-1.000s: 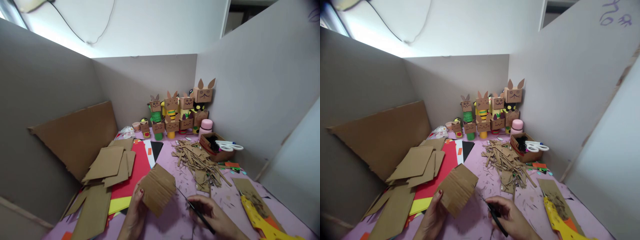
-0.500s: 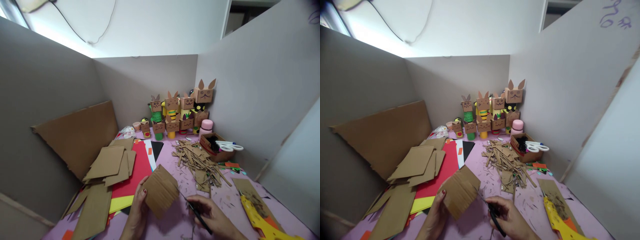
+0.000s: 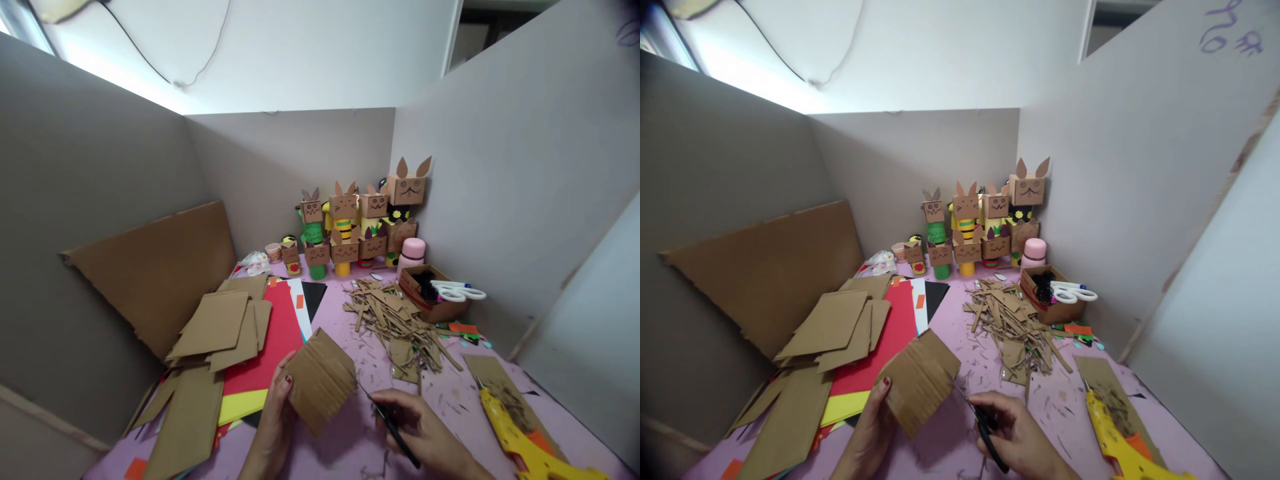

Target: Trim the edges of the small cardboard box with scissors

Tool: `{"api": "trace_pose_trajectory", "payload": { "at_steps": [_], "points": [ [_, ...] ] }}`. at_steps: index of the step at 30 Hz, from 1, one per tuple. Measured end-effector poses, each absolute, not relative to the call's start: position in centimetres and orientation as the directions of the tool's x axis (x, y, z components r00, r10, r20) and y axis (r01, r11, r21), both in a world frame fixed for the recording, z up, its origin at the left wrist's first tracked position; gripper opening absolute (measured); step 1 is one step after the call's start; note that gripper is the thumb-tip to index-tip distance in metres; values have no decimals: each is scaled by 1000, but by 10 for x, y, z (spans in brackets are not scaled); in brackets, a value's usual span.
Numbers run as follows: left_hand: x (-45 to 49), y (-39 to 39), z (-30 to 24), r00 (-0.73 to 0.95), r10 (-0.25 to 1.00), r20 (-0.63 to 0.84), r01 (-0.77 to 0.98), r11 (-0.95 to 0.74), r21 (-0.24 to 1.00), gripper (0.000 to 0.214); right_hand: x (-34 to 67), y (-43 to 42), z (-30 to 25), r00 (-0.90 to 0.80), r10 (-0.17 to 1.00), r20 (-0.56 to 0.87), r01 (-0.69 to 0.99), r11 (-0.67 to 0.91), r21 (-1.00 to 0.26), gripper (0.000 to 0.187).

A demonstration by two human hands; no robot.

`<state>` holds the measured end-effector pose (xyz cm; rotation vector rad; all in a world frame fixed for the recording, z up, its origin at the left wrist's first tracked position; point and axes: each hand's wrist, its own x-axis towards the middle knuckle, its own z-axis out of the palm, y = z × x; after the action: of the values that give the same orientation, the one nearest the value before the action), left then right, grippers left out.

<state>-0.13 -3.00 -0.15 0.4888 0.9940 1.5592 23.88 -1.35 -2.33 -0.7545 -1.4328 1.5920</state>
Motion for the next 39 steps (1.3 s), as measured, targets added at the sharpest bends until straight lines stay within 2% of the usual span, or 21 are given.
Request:
{"api": "trace_pose_trajectory", "payload": {
  "at_steps": [7,13,19,26,34,39],
  "points": [
    [0,-33,3,-206,963,-174,-578,24,816,67,240,-13,-25,-404,913,54,-123,5,-992,36],
    [-2,-31,2,-249,945,-211,-606,18,796,60,240,-14,-26,-391,918,67,-120,21,-993,36],
    [-2,-31,1,-250,943,-219,-617,19,787,53,240,-15,-26,-442,891,106,-167,34,-985,40],
    [-2,-29,-3,-234,949,-212,-613,26,790,48,238,-15,-24,-477,876,67,-170,-17,-985,40],
    [-3,-30,-4,-223,952,-212,-597,39,801,49,237,-15,-24,-462,885,62,-169,-19,-985,39],
    [-1,-32,3,-216,953,-212,-584,48,811,58,239,-15,-24,-451,888,87,-106,43,-993,39]
  ]
}}
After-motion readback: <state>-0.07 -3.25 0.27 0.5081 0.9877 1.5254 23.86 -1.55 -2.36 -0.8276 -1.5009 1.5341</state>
